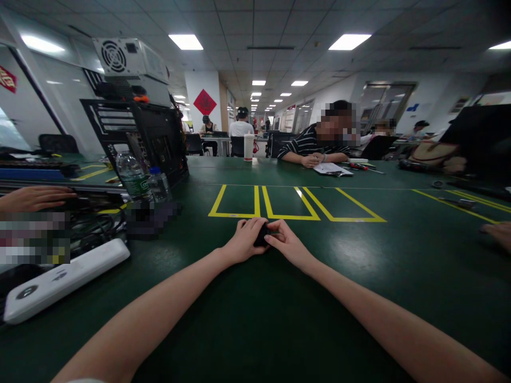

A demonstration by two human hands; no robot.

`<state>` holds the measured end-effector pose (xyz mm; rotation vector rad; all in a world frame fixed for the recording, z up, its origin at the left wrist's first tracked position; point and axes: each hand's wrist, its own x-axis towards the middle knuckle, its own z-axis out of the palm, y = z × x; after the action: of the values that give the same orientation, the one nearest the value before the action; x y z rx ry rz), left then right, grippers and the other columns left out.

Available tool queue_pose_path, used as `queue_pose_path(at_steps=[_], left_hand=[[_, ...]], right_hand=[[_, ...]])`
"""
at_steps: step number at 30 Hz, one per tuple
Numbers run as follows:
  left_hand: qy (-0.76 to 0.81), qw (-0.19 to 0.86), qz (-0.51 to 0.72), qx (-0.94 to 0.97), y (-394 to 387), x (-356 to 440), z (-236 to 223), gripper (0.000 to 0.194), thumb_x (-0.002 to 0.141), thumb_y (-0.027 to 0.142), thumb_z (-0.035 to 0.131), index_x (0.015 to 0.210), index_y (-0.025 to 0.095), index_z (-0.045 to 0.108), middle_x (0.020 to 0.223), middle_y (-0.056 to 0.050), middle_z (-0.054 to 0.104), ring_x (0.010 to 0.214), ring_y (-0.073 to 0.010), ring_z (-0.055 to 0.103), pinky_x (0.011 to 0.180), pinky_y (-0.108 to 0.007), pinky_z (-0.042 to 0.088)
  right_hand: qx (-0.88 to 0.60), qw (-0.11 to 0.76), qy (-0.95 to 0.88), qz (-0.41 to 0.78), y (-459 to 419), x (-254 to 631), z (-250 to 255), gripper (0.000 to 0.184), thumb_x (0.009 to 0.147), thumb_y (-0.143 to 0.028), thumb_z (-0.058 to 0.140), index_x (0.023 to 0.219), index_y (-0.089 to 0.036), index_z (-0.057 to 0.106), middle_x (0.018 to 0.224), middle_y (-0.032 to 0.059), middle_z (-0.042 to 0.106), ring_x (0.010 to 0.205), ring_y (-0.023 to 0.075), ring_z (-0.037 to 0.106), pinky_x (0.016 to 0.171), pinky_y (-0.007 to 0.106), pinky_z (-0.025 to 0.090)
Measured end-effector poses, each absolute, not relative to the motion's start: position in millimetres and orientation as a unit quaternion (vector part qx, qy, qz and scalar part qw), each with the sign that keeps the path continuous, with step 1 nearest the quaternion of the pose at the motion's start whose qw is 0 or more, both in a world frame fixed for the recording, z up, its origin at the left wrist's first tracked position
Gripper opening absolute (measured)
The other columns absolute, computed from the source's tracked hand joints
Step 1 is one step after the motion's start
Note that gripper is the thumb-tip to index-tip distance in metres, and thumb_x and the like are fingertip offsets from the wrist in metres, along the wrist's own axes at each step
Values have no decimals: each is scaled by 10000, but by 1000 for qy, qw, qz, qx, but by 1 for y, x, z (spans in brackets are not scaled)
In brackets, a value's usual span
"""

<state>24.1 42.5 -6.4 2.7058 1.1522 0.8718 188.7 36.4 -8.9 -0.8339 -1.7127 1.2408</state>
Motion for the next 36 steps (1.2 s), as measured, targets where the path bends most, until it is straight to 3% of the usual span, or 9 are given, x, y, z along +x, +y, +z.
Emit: queue_pose_path(at_steps=[4,11,16,26,32,36], left_hand=[[374,41,281,883,41,24,-4,545,681,251,589,1147,208,308,1145,-79,433,1070,-230,401,908,-408,256],[379,41,277,882,40,23,-4,570,662,236,607,1144,219,303,1148,-73,429,1077,-234,397,911,-408,247],[372,38,277,885,39,23,-3,579,670,257,609,1153,229,290,1159,-68,423,1086,-233,390,920,-408,239],[379,38,281,881,41,25,-5,550,655,242,618,1121,209,326,1133,-78,442,1072,-241,403,901,-417,259],[377,37,284,881,40,24,-5,554,653,222,615,1124,214,322,1132,-71,442,1064,-229,409,903,-401,259],[376,40,280,883,39,24,-3,563,664,244,610,1137,228,305,1144,-66,437,1076,-232,403,907,-404,252]], right_hand=[[-355,400,-686,494,34,190,-5,272,745,-276,524,998,-228,435,1046,33,479,928,169,529,809,360,448],[-319,404,-685,515,41,193,-11,291,674,-244,613,917,-221,455,967,1,527,936,160,529,851,359,424],[-333,418,-667,519,39,191,-8,203,716,-305,563,869,-210,470,966,10,528,899,164,537,791,357,449],[-363,395,-689,487,37,189,-5,267,754,-280,511,1004,-203,453,1010,37,496,921,170,520,808,362,446],[-318,389,-700,508,32,192,-3,262,729,-247,554,969,-232,452,1019,6,488,935,163,522,822,355,451],[-335,400,-692,499,34,191,-5,189,759,-320,508,921,-230,470,983,14,513,932,170,519,816,369,446]])
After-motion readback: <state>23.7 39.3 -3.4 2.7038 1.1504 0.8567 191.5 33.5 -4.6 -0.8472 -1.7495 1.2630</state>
